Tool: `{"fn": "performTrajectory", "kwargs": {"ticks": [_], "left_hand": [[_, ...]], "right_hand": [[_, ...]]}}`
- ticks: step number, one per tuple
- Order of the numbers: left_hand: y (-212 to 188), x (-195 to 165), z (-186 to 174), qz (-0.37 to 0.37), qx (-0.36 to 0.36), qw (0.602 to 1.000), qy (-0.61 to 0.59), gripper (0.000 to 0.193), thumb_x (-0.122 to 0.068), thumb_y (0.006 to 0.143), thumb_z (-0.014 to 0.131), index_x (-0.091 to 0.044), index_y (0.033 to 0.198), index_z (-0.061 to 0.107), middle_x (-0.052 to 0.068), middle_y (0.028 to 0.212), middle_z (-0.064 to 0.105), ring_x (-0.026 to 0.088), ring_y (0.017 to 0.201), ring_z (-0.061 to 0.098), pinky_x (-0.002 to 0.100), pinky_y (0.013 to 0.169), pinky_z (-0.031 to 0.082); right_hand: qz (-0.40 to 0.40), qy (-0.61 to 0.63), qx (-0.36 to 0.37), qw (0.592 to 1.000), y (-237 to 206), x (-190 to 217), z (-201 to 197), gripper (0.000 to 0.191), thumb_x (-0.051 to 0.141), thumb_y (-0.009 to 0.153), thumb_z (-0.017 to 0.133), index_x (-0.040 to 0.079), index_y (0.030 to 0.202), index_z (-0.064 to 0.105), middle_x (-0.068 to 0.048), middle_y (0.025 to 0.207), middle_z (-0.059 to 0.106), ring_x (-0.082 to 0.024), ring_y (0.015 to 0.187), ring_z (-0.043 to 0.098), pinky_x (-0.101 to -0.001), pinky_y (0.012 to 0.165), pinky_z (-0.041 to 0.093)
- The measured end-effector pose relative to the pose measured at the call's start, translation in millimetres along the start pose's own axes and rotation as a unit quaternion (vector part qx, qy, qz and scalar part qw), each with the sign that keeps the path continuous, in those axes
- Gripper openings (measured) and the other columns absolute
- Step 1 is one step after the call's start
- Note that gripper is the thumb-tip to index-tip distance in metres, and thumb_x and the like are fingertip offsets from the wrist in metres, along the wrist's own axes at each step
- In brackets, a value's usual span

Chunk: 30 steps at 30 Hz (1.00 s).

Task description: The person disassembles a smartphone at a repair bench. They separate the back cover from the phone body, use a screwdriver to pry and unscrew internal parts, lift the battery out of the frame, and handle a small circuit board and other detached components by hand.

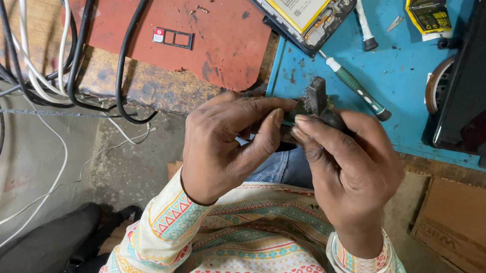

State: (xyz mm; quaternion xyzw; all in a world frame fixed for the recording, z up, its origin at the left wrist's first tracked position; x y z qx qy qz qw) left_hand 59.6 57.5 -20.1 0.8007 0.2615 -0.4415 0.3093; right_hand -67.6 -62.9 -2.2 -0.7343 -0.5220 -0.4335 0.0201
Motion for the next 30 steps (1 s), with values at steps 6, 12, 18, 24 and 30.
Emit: {"fn": "performTrajectory", "kwargs": {"ticks": [6,12,18,24,30], "left_hand": [[-0.1,0.5,-5.4,0.004,0.006,0.999,-0.049,0.020,-0.012,0.098,0.072,-0.007,0.117,0.077,0.004,0.088,0.077,0.013,0.071,0.063,0.029,0.071,0.053],[0.1,-1.4,-4.2,-0.011,0.000,0.999,-0.051,0.023,-0.019,0.095,0.079,-0.006,0.115,0.078,0.005,0.088,0.076,0.012,0.069,0.063,0.026,0.065,0.052],[0.4,-1.5,-5.1,-0.012,0.003,0.998,-0.057,0.022,-0.018,0.096,0.078,-0.007,0.115,0.077,0.005,0.092,0.078,0.012,0.070,0.064,0.026,0.067,0.053],[-0.1,-3.2,-6.2,-0.005,0.003,0.999,-0.050,0.020,-0.017,0.097,0.078,-0.007,0.115,0.077,0.005,0.094,0.078,0.012,0.072,0.066,0.026,0.068,0.054],[-1.7,-3.2,-4.8,-0.011,-0.011,0.999,-0.035,0.019,-0.014,0.096,0.077,-0.007,0.113,0.078,0.005,0.086,0.075,0.013,0.070,0.066,0.026,0.067,0.054]], "right_hand": [[0.027,0.024,-0.017,0.999,-1.2,-5.2,-2.4,0.029,0.001,0.092,0.088,0.009,0.118,0.076,-0.007,0.102,0.069,-0.012,0.082,0.067,-0.0232,0.070,0.052],[0.017,0.033,-0.019,0.999,-1.0,-2.8,-1.8,0.028,0.000,0.095,0.086,0.008,0.119,0.076,-0.008,0.108,0.068,-0.011,0.083,0.069,-0.0213,0.070,0.054],[0.008,0.027,-0.018,0.999,-0.1,-1.9,-1.4,0.028,0.000,0.095,0.086,0.007,0.120,0.075,-0.008,0.108,0.067,-0.011,0.083,0.069,-0.0219,0.071,0.055],[0.003,0.008,-0.027,1.000,-1.9,-1.0,0.8,0.030,0.002,0.095,0.087,0.009,0.122,0.075,-0.007,0.104,0.067,-0.013,0.085,0.069,-0.0235,0.073,0.055],[0.009,0.002,-0.023,1.000,-5.0,0.2,3.0,0.030,0.000,0.095,0.086,0.008,0.122,0.075,-0.008,0.105,0.067,-0.014,0.087,0.069,-0.0247,0.074,0.055]]}}
Point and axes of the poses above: each hand's wrist, its own y-axis towards the middle knuckle, its own z-axis out of the palm, x = y × z, the point moved 4 cm from there along y, towards the middle knuckle
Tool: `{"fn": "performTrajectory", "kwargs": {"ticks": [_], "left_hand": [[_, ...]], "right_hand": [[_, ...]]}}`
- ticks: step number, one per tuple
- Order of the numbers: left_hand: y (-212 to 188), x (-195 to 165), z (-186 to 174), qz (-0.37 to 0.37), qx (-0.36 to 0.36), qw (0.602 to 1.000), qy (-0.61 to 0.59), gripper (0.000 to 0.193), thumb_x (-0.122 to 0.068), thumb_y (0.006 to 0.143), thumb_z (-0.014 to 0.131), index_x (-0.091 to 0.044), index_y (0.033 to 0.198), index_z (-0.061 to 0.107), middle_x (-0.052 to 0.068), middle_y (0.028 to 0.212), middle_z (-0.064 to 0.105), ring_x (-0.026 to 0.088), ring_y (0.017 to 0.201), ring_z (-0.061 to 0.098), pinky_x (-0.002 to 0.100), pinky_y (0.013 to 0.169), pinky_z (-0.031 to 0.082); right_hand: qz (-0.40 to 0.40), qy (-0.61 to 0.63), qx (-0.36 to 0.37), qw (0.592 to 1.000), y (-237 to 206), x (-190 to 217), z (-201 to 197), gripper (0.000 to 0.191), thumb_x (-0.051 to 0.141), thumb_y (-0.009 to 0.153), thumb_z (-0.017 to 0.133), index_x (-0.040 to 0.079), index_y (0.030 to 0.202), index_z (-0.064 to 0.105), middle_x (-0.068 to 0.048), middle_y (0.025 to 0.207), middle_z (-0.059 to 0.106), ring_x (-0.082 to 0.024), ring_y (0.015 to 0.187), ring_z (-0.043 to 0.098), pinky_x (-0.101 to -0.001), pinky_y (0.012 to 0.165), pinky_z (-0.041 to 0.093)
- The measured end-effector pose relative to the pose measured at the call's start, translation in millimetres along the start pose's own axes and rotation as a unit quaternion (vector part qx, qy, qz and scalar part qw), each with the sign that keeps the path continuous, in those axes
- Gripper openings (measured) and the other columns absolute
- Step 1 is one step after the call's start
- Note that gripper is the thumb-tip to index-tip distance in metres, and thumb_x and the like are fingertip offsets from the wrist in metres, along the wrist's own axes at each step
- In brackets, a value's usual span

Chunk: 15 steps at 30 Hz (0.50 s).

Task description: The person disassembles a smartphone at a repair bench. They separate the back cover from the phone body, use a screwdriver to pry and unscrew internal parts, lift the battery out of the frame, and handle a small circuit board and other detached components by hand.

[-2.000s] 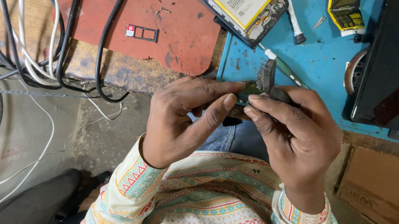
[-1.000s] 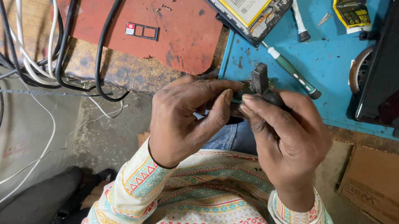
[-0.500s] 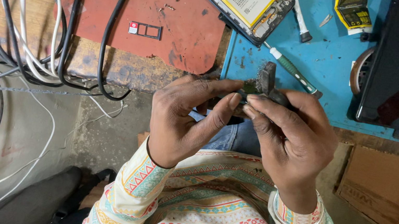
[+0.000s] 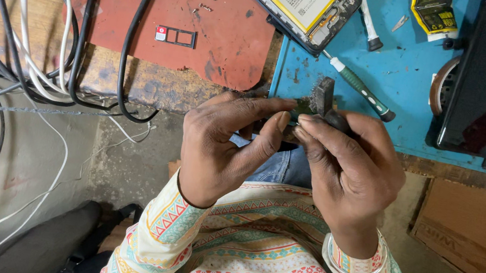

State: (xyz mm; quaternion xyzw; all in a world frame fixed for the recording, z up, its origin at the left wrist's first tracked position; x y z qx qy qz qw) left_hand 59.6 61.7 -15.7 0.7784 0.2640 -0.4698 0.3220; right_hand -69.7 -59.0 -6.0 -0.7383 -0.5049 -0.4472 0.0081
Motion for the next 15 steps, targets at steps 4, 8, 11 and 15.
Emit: {"fn": "performTrajectory", "kwargs": {"ticks": [4,8,11,15], "left_hand": [[-1.4,2.5,3.3,-0.012,-0.016,1.000,0.010,0.018,-0.012,0.094,0.076,-0.007,0.111,0.078,0.005,0.080,0.071,0.013,0.067,0.064,0.027,0.065,0.053],[-2.1,6.4,3.9,-0.035,-0.023,0.999,-0.017,0.017,-0.011,0.096,0.073,-0.007,0.112,0.078,0.003,0.081,0.073,0.009,0.068,0.065,0.025,0.065,0.054],[-3.1,5.8,0.3,-0.027,-0.009,0.998,-0.054,0.018,-0.011,0.102,0.072,-0.006,0.118,0.079,0.003,0.075,0.070,0.008,0.065,0.058,0.024,0.064,0.049],[-1.7,4.6,-0.7,-0.026,-0.001,0.998,-0.052,0.025,-0.017,0.093,0.080,-0.006,0.115,0.078,0.003,0.078,0.071,0.009,0.067,0.057,0.025,0.062,0.047]], "right_hand": [[-0.007,-0.016,0.003,1.000,-0.7,0.2,1.1,0.030,0.000,0.094,0.086,0.008,0.121,0.075,-0.008,0.104,0.067,-0.015,0.086,0.068,-0.0262,0.074,0.053],[-0.008,-0.005,-0.003,1.000,-0.6,-1.2,0.6,0.031,0.002,0.095,0.087,0.010,0.122,0.076,-0.007,0.104,0.067,-0.014,0.086,0.068,-0.0256,0.073,0.054],[0.003,0.012,-0.008,1.000,-0.2,-3.9,0.1,0.032,0.003,0.093,0.089,0.010,0.121,0.076,-0.006,0.107,0.067,-0.013,0.084,0.067,-0.0246,0.070,0.052],[0.003,0.008,-0.009,1.000,-0.4,-4.5,0.4,0.031,0.003,0.093,0.089,0.010,0.120,0.076,-0.007,0.104,0.067,-0.012,0.083,0.067,-0.0243,0.070,0.052]]}}
Point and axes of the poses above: each hand's wrist, its own y-axis towards the middle knuckle, its own z-axis out of the palm, x = y × z, the point moved 4 cm from there along y, towards the middle knuckle
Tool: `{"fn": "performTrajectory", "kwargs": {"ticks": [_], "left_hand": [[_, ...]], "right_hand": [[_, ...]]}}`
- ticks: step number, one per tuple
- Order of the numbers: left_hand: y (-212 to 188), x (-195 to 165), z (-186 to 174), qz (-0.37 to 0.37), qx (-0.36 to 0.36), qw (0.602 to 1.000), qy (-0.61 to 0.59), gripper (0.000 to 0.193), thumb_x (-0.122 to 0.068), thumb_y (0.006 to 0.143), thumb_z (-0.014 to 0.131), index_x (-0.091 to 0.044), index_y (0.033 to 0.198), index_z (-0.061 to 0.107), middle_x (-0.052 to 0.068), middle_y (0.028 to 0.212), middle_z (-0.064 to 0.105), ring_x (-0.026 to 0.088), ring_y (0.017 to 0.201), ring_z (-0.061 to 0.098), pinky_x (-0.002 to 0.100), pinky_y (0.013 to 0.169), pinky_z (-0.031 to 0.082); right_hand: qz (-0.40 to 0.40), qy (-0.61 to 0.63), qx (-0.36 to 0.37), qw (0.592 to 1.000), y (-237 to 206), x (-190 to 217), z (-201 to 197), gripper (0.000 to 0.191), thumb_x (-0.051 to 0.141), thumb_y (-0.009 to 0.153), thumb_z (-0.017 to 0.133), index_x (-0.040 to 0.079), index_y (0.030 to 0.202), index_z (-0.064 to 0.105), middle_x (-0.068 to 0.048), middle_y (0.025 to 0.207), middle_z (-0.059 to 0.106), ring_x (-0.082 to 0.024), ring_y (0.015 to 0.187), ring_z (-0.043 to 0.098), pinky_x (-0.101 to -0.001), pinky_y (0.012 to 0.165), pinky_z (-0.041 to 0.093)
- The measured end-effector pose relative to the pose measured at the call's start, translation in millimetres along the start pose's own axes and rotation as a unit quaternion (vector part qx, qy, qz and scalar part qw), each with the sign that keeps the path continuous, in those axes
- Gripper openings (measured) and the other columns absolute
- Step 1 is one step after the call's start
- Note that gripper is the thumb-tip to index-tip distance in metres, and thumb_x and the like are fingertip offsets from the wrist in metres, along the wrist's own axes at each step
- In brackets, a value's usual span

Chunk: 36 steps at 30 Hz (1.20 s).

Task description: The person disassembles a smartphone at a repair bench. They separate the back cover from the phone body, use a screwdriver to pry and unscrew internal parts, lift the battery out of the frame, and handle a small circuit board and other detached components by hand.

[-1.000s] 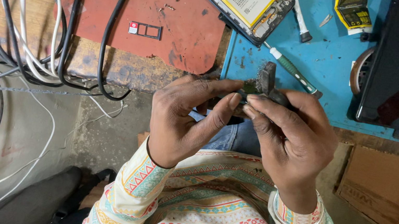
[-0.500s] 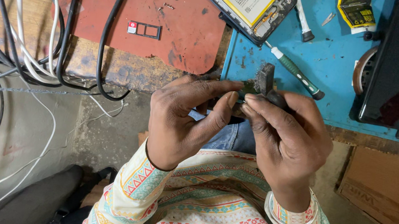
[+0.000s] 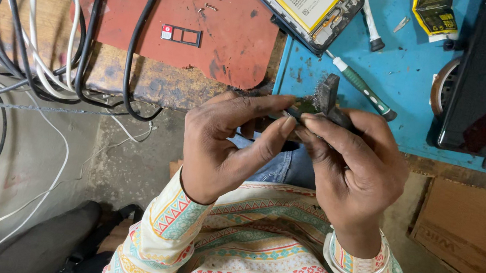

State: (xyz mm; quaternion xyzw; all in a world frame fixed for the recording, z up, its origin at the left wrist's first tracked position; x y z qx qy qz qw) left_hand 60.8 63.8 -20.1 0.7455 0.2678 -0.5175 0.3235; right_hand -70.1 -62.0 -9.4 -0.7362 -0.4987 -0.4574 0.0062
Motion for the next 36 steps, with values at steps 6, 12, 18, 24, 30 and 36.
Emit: {"fn": "performTrajectory", "kwargs": {"ticks": [6,12,18,24,30,36], "left_hand": [[1.3,0.0,-0.8,0.003,0.008,1.000,0.005,0.023,-0.017,0.095,0.079,-0.007,0.116,0.078,0.002,0.081,0.073,0.009,0.068,0.059,0.025,0.063,0.048],[0.4,-0.6,-1.4,0.007,0.009,1.000,-0.002,0.023,-0.017,0.098,0.078,-0.007,0.118,0.078,0.002,0.081,0.073,0.009,0.069,0.058,0.026,0.065,0.048],[1.3,-1.9,-3.3,-0.004,0.011,1.000,0.008,0.023,-0.017,0.094,0.080,-0.007,0.115,0.078,0.002,0.078,0.070,0.009,0.066,0.057,0.026,0.061,0.045],[1.7,-4.1,-3.3,0.005,0.008,1.000,0.003,0.021,-0.014,0.095,0.079,-0.007,0.115,0.078,0.002,0.082,0.071,0.008,0.070,0.060,0.024,0.065,0.050],[-0.3,-0.9,-3.0,-0.002,-0.014,0.999,0.034,0.020,-0.009,0.091,0.077,-0.007,0.111,0.079,0.003,0.074,0.068,0.009,0.064,0.059,0.025,0.061,0.049],[-1.0,4.0,1.4,0.016,-0.033,0.999,0.031,0.022,-0.004,0.089,0.073,-0.006,0.110,0.078,0.003,0.075,0.067,0.009,0.064,0.060,0.025,0.063,0.051]], "right_hand": [[0.009,0.002,0.001,1.000,-0.7,1.5,-0.2,0.031,0.003,0.090,0.090,0.008,0.118,0.077,-0.006,0.105,0.066,-0.010,0.078,0.065,-0.0237,0.067,0.050],[0.001,0.014,0.002,1.000,1.6,3.3,-0.4,0.032,0.002,0.094,0.089,0.010,0.122,0.076,-0.006,0.105,0.067,-0.011,0.084,0.067,-0.0231,0.071,0.053],[-0.007,-0.005,0.007,1.000,2.3,6.4,-0.9,0.033,0.002,0.094,0.090,0.010,0.122,0.075,-0.007,0.105,0.067,-0.012,0.085,0.067,-0.0243,0.071,0.052],[-0.008,-0.017,0.005,1.000,1.2,8.1,-0.1,0.033,0.003,0.094,0.090,0.012,0.122,0.076,-0.006,0.103,0.066,-0.014,0.084,0.066,-0.0262,0.072,0.052],[-0.022,-0.041,0.000,0.999,-1.7,9.3,3.8,0.033,0.005,0.094,0.090,0.014,0.122,0.076,-0.006,0.103,0.066,-0.016,0.086,0.067,-0.0280,0.073,0.052],[-0.011,-0.022,0.003,1.000,-2.6,6.4,3.1,0.034,0.003,0.093,0.089,0.013,0.123,0.076,-0.006,0.106,0.066,-0.014,0.085,0.067,-0.0266,0.073,0.053]]}}
Point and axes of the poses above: each hand's wrist, its own y-axis towards the middle knuckle, its own z-axis out of the palm, x = y × z, the point moved 4 cm from there along y, towards the middle knuckle
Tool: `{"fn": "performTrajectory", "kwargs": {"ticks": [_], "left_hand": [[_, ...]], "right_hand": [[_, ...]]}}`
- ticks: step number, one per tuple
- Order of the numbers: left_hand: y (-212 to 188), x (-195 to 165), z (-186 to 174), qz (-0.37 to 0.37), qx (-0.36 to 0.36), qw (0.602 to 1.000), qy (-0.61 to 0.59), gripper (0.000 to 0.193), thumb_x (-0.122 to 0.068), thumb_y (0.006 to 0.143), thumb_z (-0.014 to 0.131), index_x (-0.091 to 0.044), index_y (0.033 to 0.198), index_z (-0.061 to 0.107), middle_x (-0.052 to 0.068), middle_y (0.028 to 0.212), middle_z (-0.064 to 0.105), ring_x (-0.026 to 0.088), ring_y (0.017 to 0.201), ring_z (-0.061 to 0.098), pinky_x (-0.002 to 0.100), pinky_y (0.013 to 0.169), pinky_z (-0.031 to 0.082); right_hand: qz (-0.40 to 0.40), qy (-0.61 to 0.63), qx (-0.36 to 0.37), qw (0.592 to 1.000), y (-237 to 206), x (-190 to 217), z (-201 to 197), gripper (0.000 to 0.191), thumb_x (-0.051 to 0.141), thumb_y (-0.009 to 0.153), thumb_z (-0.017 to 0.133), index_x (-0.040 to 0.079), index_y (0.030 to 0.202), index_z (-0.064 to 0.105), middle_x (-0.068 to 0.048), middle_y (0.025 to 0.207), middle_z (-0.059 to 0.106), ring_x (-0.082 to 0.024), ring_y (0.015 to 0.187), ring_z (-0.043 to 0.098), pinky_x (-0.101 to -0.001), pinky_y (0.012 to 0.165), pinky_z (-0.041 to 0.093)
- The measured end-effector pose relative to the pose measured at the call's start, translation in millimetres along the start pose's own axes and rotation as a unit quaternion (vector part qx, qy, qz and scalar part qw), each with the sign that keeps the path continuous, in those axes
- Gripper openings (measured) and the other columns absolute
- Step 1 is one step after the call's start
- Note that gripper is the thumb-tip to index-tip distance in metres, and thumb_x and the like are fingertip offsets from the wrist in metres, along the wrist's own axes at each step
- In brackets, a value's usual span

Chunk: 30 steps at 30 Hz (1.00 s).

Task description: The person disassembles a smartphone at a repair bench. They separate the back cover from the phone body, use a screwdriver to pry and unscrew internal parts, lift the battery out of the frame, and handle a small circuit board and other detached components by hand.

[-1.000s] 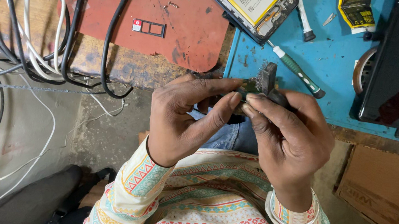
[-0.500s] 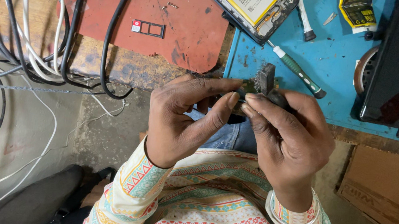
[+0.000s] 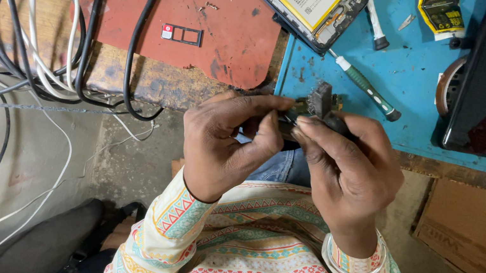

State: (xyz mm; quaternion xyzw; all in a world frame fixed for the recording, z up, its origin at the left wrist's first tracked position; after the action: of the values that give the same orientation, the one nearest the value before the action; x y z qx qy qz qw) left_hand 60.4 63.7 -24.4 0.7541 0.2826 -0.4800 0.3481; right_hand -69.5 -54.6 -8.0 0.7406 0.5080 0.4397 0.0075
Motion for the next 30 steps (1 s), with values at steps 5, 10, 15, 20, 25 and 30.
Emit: {"fn": "performTrajectory", "kwargs": {"ticks": [5,10,15,20,25,30], "left_hand": [[-1,0,-4,-0.002,0.003,1.000,-0.019,0.030,0.002,0.091,0.066,-0.004,0.119,0.077,0.003,0.082,0.072,0.007,0.068,0.063,0.024,0.065,0.052],[0,-3,-7,0.043,0.012,0.998,-0.035,0.032,-0.006,0.086,0.080,-0.003,0.117,0.073,0.004,0.089,0.076,0.008,0.067,0.062,0.024,0.065,0.053],[-3,0,-6,0.067,0.019,0.996,-0.063,0.026,-0.007,0.095,0.086,-0.005,0.117,0.073,0.006,0.098,0.077,0.008,0.073,0.071,0.022,0.066,0.057],[-8,5,-6,0.094,0.001,0.995,-0.033,0.028,-0.004,0.091,0.086,-0.005,0.117,0.075,0.007,0.097,0.076,0.012,0.073,0.072,0.024,0.066,0.056],[-12,8,-8,0.118,-0.009,0.991,-0.069,0.022,-0.002,0.094,0.084,-0.002,0.113,0.073,0.010,0.101,0.075,0.015,0.082,0.073,0.027,0.073,0.059],[-16,10,-10,0.116,-0.033,0.988,-0.099,0.016,0.000,0.095,0.080,0.001,0.107,0.069,0.011,0.104,0.070,0.018,0.086,0.069,0.029,0.077,0.057]], "right_hand": [[0.018,0.034,-0.008,0.999,1,-2,0,0.034,0.002,0.092,0.090,0.012,0.121,0.076,-0.006,0.105,0.066,-0.012,0.082,0.066,-0.0240,0.071,0.052],[0.011,0.025,-0.015,1.000,0,-1,0,0.032,0.004,0.093,0.090,0.011,0.120,0.076,-0.006,0.104,0.067,-0.012,0.085,0.067,-0.0240,0.073,0.053],[0.020,0.041,-0.018,0.999,0,-2,-1,0.031,0.004,0.091,0.090,0.009,0.118,0.077,-0.007,0.108,0.067,-0.012,0.082,0.066,-0.0232,0.069,0.052],[0.023,0.038,-0.016,0.999,0,0,-2,0.031,0.004,0.091,0.090,0.009,0.118,0.076,-0.007,0.107,0.068,-0.012,0.082,0.066,-0.0224,0.069,0.051],[0.037,0.057,-0.017,0.997,-2,2,-1,0.029,0.004,0.091,0.089,0.007,0.117,0.076,-0.008,0.108,0.069,-0.011,0.082,0.066,-0.0226,0.068,0.051],[0.034,0.063,-0.024,0.997,-6,3,1,0.028,0.005,0.088,0.090,0.007,0.113,0.076,-0.008,0.107,0.069,-0.010,0.078,0.065,-0.0219,0.067,0.050]]}}
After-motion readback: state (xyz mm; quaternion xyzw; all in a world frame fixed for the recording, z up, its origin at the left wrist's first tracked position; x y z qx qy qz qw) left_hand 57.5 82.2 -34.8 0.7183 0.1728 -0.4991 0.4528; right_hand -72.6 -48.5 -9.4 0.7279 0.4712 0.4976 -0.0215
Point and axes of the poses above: each hand's wrist, its own y-axis towards the middle knuckle, its own z-axis out of the palm, x = y × z, the point moved 4 cm from there along y, towards the middle knuckle
